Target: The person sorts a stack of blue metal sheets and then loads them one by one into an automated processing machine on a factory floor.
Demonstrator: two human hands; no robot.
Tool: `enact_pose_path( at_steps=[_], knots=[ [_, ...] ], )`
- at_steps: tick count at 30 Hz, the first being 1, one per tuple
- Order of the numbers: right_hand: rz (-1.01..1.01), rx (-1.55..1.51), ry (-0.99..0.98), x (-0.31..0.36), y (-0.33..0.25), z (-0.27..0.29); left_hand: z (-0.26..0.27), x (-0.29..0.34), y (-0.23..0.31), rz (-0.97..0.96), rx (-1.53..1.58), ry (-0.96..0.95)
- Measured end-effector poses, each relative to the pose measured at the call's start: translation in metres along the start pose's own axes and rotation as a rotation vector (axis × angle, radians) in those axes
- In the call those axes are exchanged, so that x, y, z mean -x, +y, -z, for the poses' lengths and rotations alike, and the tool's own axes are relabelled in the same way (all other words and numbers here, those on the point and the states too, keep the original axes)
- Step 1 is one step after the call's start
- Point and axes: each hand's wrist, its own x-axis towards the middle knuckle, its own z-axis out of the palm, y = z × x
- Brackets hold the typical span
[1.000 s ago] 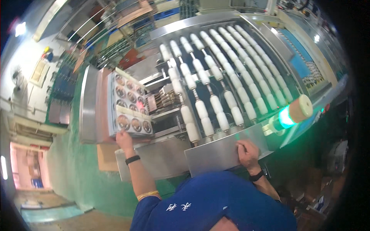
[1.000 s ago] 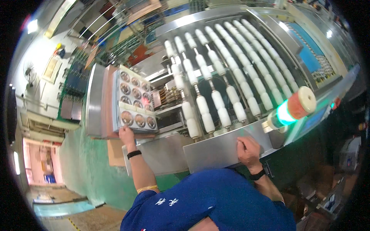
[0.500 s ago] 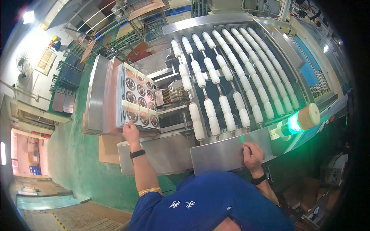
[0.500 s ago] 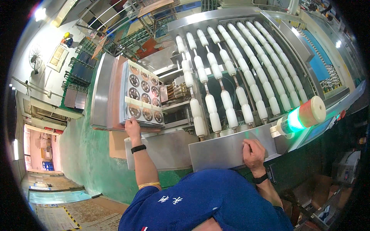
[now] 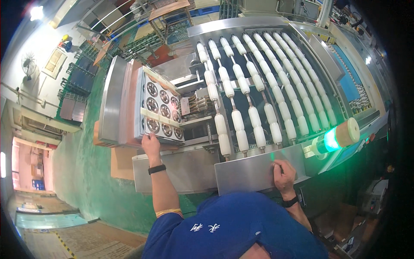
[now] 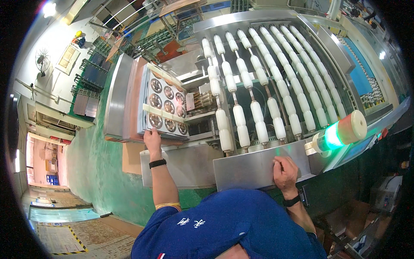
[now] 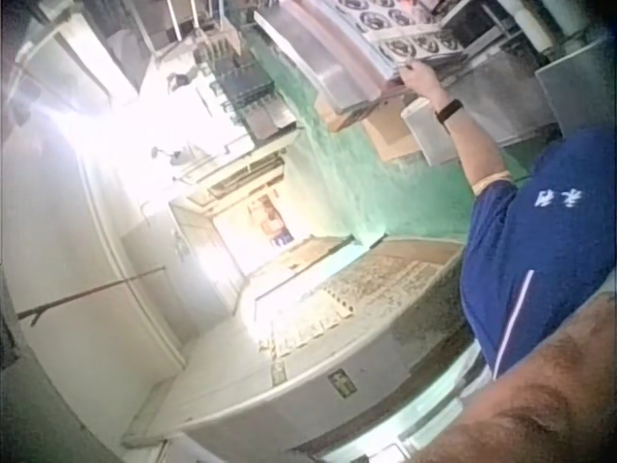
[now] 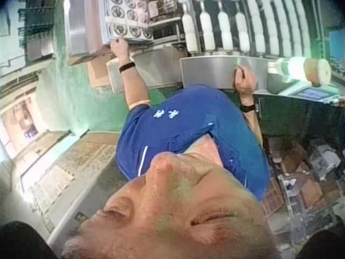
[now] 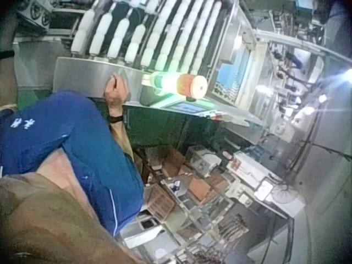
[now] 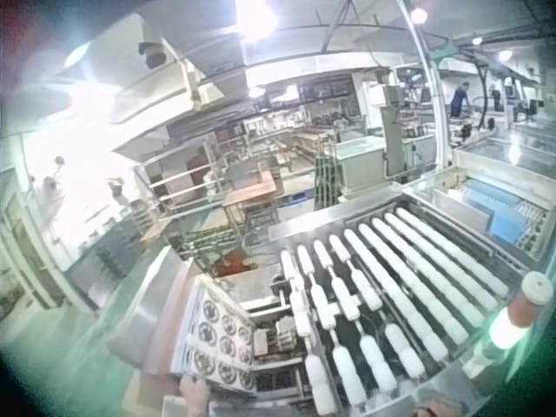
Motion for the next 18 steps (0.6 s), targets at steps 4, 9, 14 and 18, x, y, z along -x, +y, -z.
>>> enact_pose_path(
  at_steps=[4, 9, 14, 18],
  knots=[
    [-0.021, 0.019, 0.013, 0.003, 0.004, 0.001, 0.003, 0.008, 0.025, 0.072, 0.070, -0.029],
    [-0.013, 0.003, 0.001, 0.002, 0.003, 0.000, 0.005, -0.001, 0.004, 0.040, 0.021, -0.026],
    [-0.014, 0.026, -0.019, 0.002, 0.005, -0.001, 0.002, 0.024, 0.051, -0.225, -0.142, -0.092],
    [-0.007, 0.028, -0.021, 0.002, 0.005, 0.000, 0.000, 0.043, 0.100, -0.275, -0.215, -0.181]
  ],
)
